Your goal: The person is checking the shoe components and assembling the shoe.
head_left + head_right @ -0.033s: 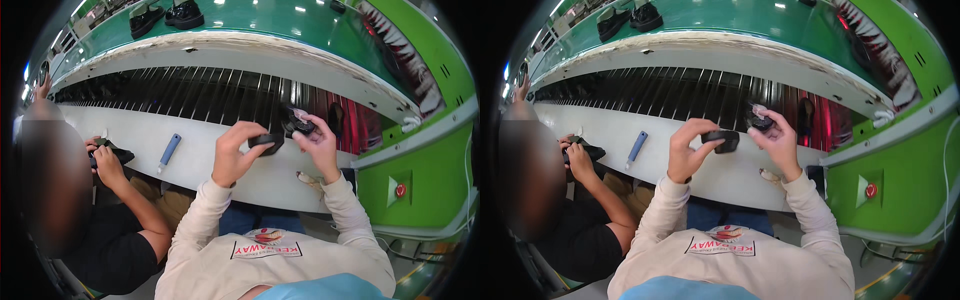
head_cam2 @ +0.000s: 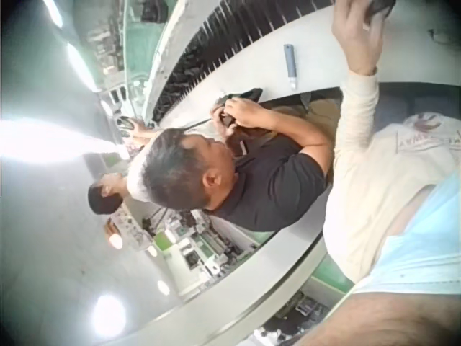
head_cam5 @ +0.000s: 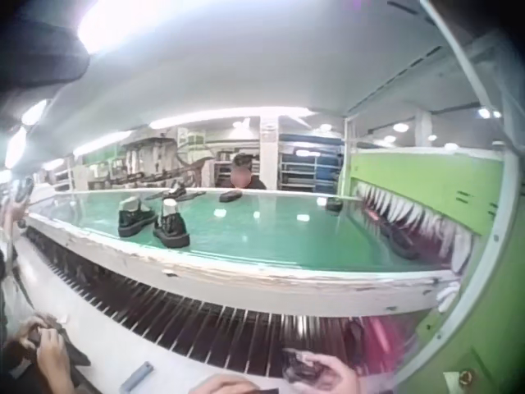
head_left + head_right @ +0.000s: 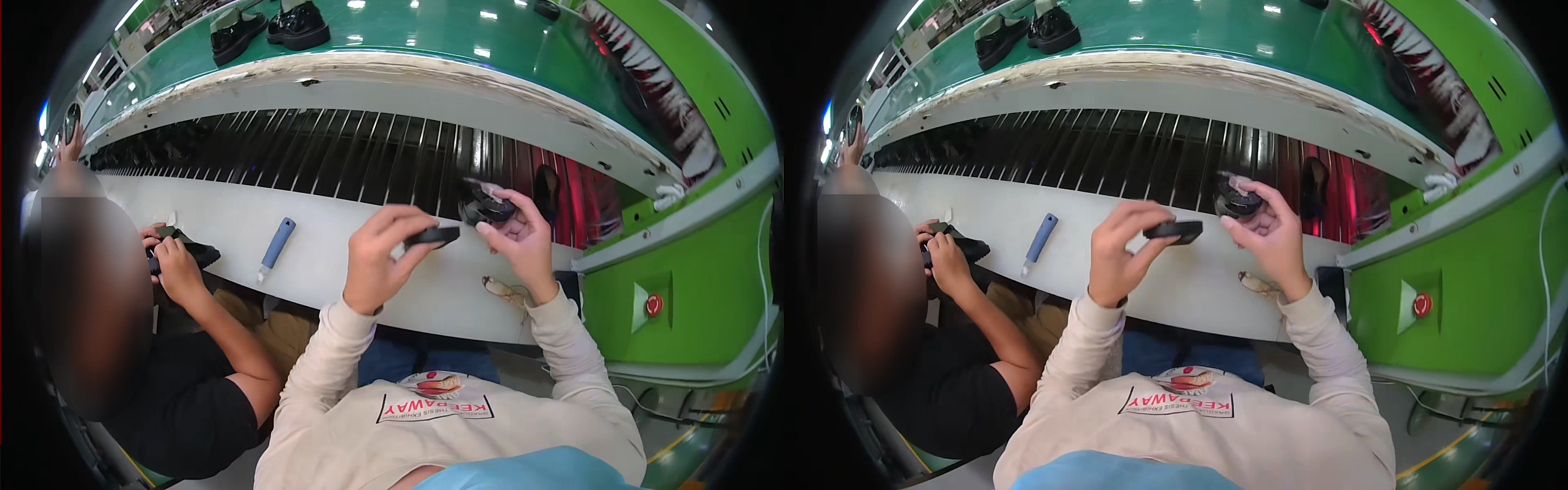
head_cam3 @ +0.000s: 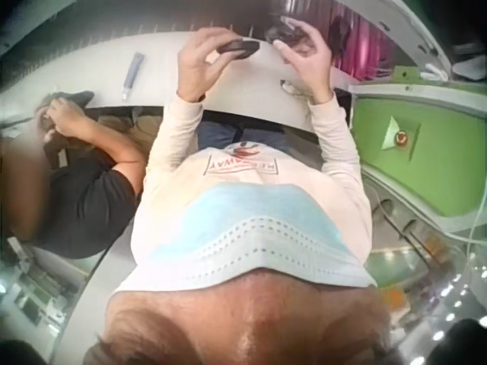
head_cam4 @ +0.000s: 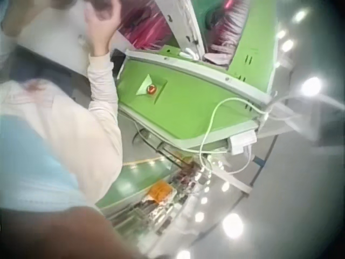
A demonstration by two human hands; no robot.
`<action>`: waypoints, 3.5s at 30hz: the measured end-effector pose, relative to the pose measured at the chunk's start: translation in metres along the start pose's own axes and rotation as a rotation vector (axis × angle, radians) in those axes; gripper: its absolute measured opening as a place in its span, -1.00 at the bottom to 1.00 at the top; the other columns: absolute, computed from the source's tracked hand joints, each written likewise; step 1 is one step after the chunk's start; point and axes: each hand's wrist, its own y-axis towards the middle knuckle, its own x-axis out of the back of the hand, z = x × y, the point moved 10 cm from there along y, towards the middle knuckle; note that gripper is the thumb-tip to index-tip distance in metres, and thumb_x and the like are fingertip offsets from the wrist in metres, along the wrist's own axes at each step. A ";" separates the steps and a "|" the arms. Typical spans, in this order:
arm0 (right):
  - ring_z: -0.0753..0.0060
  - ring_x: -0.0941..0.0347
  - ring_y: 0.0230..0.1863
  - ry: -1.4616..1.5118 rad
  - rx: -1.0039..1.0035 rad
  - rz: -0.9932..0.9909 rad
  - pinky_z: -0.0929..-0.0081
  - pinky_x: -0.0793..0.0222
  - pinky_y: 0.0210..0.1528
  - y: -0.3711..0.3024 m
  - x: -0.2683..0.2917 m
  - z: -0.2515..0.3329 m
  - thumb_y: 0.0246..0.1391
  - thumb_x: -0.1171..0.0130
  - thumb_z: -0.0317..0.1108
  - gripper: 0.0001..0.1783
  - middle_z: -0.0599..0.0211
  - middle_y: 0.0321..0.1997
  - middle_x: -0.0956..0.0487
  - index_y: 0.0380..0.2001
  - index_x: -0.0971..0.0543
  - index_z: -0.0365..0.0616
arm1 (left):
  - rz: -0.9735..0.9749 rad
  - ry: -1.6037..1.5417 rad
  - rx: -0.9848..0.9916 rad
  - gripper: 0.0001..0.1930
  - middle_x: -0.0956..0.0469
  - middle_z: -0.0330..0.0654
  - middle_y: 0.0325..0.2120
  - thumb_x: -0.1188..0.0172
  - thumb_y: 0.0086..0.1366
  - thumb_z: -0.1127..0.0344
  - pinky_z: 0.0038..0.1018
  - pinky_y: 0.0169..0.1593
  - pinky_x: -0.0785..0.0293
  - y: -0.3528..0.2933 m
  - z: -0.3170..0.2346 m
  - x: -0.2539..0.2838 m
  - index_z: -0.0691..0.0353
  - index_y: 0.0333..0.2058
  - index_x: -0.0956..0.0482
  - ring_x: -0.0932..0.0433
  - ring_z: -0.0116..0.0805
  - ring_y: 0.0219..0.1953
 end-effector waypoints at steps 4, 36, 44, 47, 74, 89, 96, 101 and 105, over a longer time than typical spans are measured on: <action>0.72 -0.56 -0.49 -0.149 0.098 0.094 0.65 -0.49 -0.43 -0.042 0.009 0.056 0.12 -0.56 -0.56 -0.47 0.37 -0.24 -0.74 0.17 -0.65 -0.23 | 0.114 0.123 0.042 -0.60 -0.76 -0.06 -0.18 -0.51 0.15 0.54 -0.28 -0.10 -0.69 -0.046 -0.029 -0.013 0.23 0.01 -0.78 -0.76 -0.01 -0.17; -0.36 -0.44 0.32 -0.825 0.216 0.204 -0.05 -0.39 0.41 -0.107 -0.005 -0.021 -0.03 -0.31 -0.52 -0.35 -0.07 0.38 -0.48 0.21 -0.57 0.08 | -0.224 -0.528 0.574 -0.73 -0.76 -0.21 -0.24 -0.43 0.49 0.36 -0.62 -0.14 -0.60 -0.029 0.108 -0.016 0.39 0.04 -0.68 -0.68 -0.59 -0.22; 0.24 -0.65 0.16 -0.243 0.247 0.059 0.29 -0.57 0.21 -0.092 -0.014 0.064 0.17 -0.58 -0.35 -0.32 0.09 0.17 -0.63 0.31 -0.53 -0.20 | -0.059 -0.467 0.516 -0.76 -0.73 -0.27 -0.34 -0.50 0.44 0.36 -0.67 -0.24 -0.54 -0.028 0.013 -0.039 0.36 -0.13 -0.62 -0.64 -0.65 -0.30; 0.47 -0.70 -0.03 -0.003 0.188 -0.033 0.48 -0.65 0.02 -0.083 -0.012 0.070 0.17 -0.62 -0.37 -0.36 0.20 0.05 -0.66 0.26 -0.56 -0.21 | -0.030 -0.470 0.413 -0.77 -0.72 -0.31 -0.35 -0.51 0.44 0.37 -0.68 -0.24 -0.52 -0.018 -0.019 -0.050 0.36 -0.13 -0.64 -0.62 -0.65 -0.31; 0.54 -0.71 -0.06 0.496 -0.197 0.131 0.51 -0.64 0.04 -0.074 0.002 -0.002 0.52 -0.29 -0.18 -0.68 0.33 -0.02 -0.77 0.11 -0.66 -0.18 | 0.139 -0.679 0.519 -0.79 -0.76 -0.29 -0.30 -0.47 0.47 0.31 -0.64 -0.14 -0.56 -0.030 0.014 -0.094 0.37 -0.11 -0.75 -0.65 -0.62 -0.27; -0.16 -0.53 0.22 -1.054 0.033 0.176 0.02 -0.51 0.24 -0.097 0.018 -0.053 0.22 -0.39 0.17 -0.13 -0.06 0.16 -0.67 0.40 -0.56 -0.25 | -0.237 -0.729 0.700 -0.71 -0.71 -0.31 -0.25 -0.37 0.57 0.14 -0.61 -0.05 -0.53 -0.079 0.141 -0.057 0.30 -0.05 -0.69 -0.61 -0.59 -0.19; -0.15 -0.47 0.23 -0.884 0.325 -0.072 0.05 -0.42 0.32 -0.146 0.018 -0.018 0.18 -0.54 -0.26 -0.09 -0.13 0.34 -0.50 0.52 -0.39 -0.30 | -0.267 -0.863 0.705 -0.75 -0.74 -0.18 -0.16 -0.15 0.67 0.26 -0.49 -0.01 -0.65 -0.070 0.124 -0.059 0.33 0.08 -0.61 -0.73 -0.41 -0.15; -0.13 -0.47 0.35 -0.591 0.305 -0.078 0.13 -0.36 0.43 -0.176 0.011 -0.033 0.17 -0.54 -0.31 0.06 -0.22 0.39 -0.44 0.60 -0.18 -0.40 | -0.296 -0.875 0.661 -0.74 -0.75 -0.15 -0.14 -0.17 0.66 0.26 -0.48 0.03 -0.67 -0.066 0.116 -0.054 0.34 0.09 -0.61 -0.74 -0.40 -0.13; 0.09 -0.40 0.42 -0.346 0.136 -0.119 0.23 -0.28 0.49 -0.170 0.009 -0.043 0.22 -0.47 -0.36 0.08 -0.11 0.47 -0.39 0.64 -0.07 -0.34 | -0.183 -1.044 0.469 -0.73 -0.76 -0.11 -0.08 -0.16 0.66 0.26 -0.46 0.07 -0.66 -0.048 0.081 -0.059 0.36 0.10 -0.61 -0.75 -0.36 -0.07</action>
